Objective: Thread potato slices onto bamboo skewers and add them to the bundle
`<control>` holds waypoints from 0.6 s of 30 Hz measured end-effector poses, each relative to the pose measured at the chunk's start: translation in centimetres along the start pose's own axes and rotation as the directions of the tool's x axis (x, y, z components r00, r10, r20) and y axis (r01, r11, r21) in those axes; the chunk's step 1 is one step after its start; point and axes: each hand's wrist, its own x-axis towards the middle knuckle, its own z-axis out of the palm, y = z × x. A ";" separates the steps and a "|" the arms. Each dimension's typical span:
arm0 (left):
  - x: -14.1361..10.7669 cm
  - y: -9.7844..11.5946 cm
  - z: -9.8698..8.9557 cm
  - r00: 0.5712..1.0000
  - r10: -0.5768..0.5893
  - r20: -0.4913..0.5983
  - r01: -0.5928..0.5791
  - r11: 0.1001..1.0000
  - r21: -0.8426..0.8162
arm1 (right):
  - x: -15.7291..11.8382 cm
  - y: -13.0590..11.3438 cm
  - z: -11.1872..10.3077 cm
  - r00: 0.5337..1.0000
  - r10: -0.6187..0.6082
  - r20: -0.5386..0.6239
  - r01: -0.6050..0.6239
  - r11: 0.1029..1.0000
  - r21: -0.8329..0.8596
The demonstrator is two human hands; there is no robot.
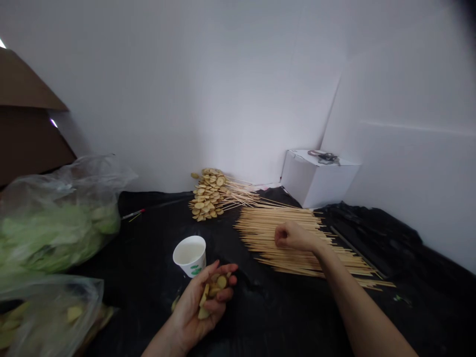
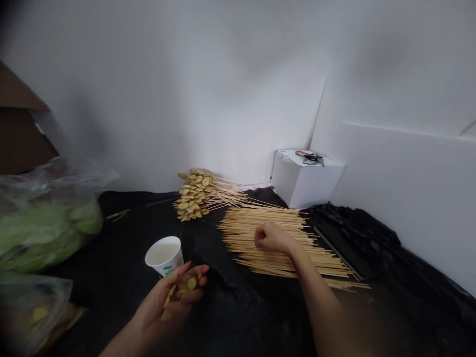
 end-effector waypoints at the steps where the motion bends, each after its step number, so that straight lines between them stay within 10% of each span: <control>1: 0.0 0.0 0.0 1.000 0.004 -0.007 -0.004 1.000 -0.005 | -0.1 0.0 0.1 1.000 0.004 0.017 -0.004 1.000 -0.014; 18: -0.3 0.3 0.4 0.997 0.031 -0.073 -0.035 0.998 -0.043 | -0.3 -3.1 2.0 0.997 -0.044 -0.057 0.014 0.896 -0.445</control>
